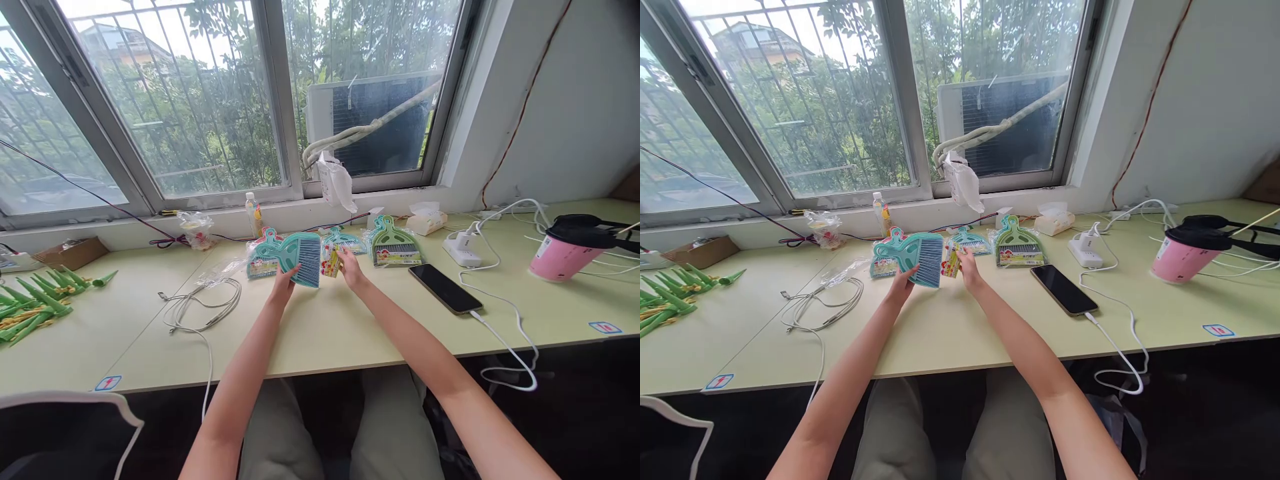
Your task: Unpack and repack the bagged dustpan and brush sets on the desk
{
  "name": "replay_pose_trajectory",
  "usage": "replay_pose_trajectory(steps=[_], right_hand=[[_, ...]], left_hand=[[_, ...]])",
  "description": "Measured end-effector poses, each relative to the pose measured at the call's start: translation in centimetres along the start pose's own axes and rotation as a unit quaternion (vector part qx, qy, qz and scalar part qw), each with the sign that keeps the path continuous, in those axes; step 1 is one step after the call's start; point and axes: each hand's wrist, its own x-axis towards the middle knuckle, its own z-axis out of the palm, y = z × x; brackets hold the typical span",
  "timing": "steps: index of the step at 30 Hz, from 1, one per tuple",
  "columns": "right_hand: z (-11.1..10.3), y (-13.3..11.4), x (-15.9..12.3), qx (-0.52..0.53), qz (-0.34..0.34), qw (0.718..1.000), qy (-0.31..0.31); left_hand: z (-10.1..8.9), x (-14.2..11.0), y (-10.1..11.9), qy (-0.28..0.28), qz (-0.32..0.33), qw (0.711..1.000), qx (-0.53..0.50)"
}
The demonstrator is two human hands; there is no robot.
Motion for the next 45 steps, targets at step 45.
replay_pose_trajectory(steps=[45], right_hand=[[2.4,1.0,-2.4,0.070,0.135,0.988,0.008]], left_hand=[[1.5,-1.0,-0.5,-0.024,0.019,0.998,0.057]])
